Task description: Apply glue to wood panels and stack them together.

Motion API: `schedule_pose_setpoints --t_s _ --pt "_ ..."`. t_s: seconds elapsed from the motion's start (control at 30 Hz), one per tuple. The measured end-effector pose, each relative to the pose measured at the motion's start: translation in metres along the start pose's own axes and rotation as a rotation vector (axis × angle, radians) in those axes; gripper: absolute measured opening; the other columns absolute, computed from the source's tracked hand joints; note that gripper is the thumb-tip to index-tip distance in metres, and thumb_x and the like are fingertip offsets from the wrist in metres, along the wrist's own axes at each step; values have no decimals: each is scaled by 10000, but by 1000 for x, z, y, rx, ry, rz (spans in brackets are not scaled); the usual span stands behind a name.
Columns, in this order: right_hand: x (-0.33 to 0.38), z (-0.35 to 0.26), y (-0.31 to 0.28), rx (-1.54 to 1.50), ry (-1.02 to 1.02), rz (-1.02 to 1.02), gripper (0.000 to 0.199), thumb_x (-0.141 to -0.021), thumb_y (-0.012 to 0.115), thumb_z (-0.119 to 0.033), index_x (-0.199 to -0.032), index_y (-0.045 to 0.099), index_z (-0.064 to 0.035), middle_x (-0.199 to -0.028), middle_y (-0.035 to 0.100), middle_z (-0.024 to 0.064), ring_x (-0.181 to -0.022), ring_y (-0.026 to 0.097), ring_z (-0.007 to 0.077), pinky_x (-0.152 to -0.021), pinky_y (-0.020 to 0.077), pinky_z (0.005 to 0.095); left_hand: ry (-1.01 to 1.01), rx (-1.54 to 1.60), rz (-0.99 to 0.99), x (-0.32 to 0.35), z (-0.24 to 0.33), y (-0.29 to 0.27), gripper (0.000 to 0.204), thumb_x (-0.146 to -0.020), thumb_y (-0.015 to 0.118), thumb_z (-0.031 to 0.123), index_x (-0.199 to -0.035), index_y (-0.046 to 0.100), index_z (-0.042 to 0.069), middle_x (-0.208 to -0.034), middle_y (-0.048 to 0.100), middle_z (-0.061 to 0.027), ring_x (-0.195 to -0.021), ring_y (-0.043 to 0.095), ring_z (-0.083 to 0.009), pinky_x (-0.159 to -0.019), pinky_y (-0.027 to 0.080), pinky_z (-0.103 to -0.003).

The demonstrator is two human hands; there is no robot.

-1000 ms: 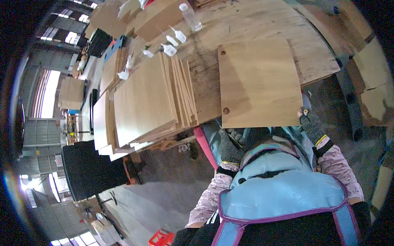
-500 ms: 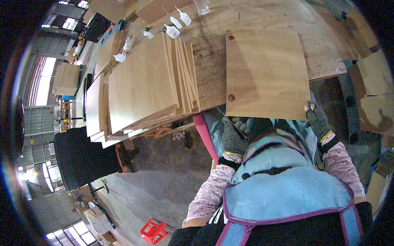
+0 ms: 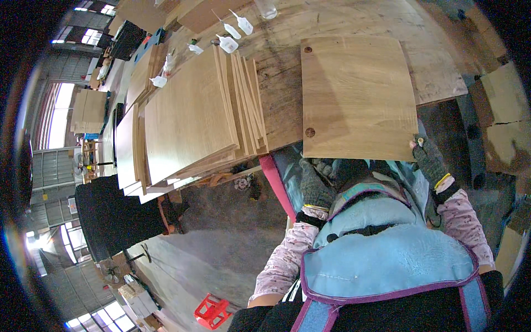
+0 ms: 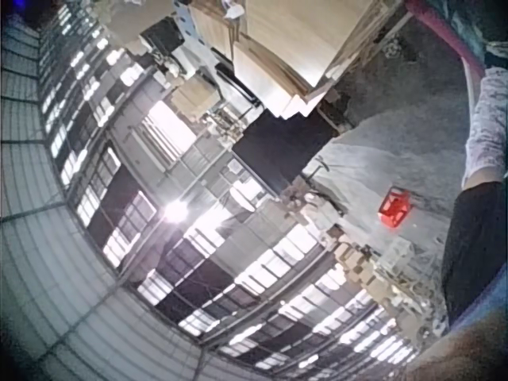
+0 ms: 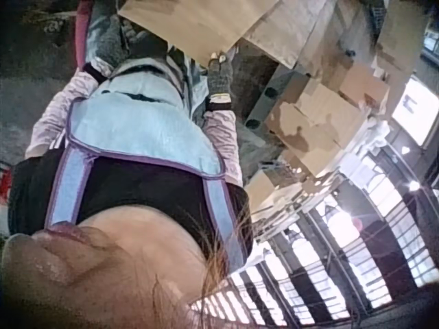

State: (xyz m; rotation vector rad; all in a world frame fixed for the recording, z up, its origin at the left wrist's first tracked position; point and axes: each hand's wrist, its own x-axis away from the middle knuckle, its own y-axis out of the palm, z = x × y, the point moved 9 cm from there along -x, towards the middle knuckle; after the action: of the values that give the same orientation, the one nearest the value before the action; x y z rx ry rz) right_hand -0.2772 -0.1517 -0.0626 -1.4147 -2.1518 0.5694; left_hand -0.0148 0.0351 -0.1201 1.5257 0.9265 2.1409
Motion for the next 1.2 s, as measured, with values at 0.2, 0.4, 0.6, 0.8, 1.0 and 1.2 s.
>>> schedule_pose_setpoints --t_s 0.2,0.4,0.6,0.8,1.0,1.2 --pt "-6 -58 -4 702 -315 -165 250 -828 592 -160 -1054 595 -51 -1002 613 160 -926 588 310 -802 469 402 14 -13 -62 -6 4 -8 295 -969 403 413 -1040 516 150 -738 494 36 -580 449 -120 -707 516 -323" --pt "-8 -166 51 702 -713 -189 319 -734 631 -139 -1046 605 -75 -1226 541 134 -1109 523 298 -926 431 406 20 -137 -7 3 8 -4 394 -968 356 459 -1189 481 157 -1059 541 -8 -926 527 -209 -746 481 -348" --pt "-21 -196 152 733 -946 -305 394 -786 590 -216 -1158 577 -84 -1361 431 144 -1260 379 350 -1076 274 431 -49 -131 -134 -17 -10 -21 462 -972 303 484 -1271 458 167 -1242 544 -2 -1068 541 -215 -733 462 -328" --pt "-23 -191 176 794 -936 -387 406 -809 566 -266 -1179 574 -100 -1407 374 136 -1303 318 334 -1092 216 491 -58 -131 -117 -4 -2 -4 433 -981 287 462 -1258 459 178 -1151 568 -9 -979 538 -172 -717 445 -299" --pt "-20 -192 178 849 -926 -389 422 -818 557 -273 -1211 555 -119 -1407 372 129 -1307 312 332 -1101 199 488 1 -183 -252 -7 -2 -6 435 -986 284 443 -1276 431 153 -1203 551 -9 -973 559 -180 -724 455 -283" --pt "-18 -194 182 854 -927 -403 435 -818 556 -280 -1222 548 -119 -1411 365 128 -1310 306 336 -1103 191 495 23 -296 -283 -11 0 -13 437 -989 274 433 -1298 405 153 -1271 522 -9 -1106 524 -191 -796 464 -332"
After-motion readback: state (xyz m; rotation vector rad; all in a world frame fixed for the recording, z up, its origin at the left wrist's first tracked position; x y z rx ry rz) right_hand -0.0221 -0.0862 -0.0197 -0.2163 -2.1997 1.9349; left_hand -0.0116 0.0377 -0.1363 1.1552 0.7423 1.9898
